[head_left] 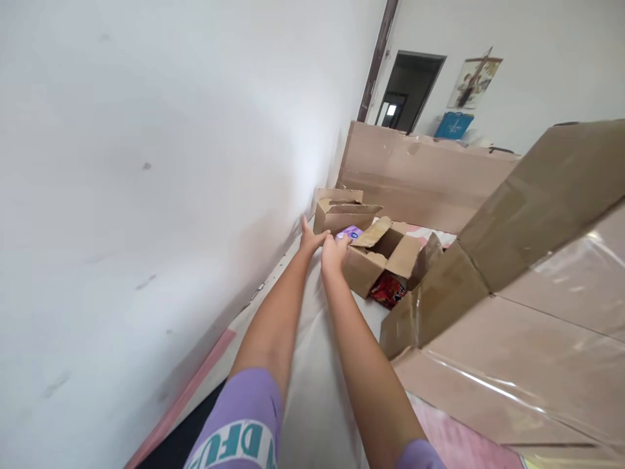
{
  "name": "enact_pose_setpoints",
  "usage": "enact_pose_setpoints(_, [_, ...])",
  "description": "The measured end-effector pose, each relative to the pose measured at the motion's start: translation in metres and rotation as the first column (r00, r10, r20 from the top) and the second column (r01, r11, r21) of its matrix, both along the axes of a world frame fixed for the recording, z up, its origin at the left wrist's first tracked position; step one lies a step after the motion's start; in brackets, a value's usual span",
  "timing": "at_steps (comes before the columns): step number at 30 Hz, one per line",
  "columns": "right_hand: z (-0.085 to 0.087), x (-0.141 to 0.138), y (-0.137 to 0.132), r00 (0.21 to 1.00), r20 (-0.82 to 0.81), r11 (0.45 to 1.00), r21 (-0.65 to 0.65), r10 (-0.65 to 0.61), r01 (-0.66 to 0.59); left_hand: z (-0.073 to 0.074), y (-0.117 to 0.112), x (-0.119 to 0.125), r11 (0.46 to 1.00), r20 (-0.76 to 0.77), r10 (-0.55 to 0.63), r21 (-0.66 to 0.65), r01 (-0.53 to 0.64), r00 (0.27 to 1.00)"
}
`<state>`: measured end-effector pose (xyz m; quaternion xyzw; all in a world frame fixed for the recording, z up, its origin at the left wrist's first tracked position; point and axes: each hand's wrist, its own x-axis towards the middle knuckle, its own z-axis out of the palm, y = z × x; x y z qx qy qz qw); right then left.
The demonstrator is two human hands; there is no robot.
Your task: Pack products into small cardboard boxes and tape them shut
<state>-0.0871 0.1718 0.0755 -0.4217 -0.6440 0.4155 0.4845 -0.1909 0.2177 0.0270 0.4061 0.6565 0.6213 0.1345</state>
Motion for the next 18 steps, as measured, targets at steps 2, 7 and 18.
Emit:
enact_pose_setpoints(2, [-0.016,0.002,0.006,0.997,0.039,0.996,0.051,-0.072,0.069,-0.004,0.02,-0.005,1.0,0.021,-0.015,-0.001,0.015,1.0])
enact_pose_setpoints(7, [-0.062,0.019,-0.001,0.96,0.252,0.914,0.406,-0.118,0.005,-0.045,0.045,0.006,0.998,0.035,-0.016,0.061,0.013,0.999])
enact_pose_setpoints(18, [-0.075,0.025,-0.006,0.935,0.343,0.962,0.271,-0.094,-0.002,-0.027,0.064,-0.01,0.998,0.146,0.059,-0.025,-0.055,0.988])
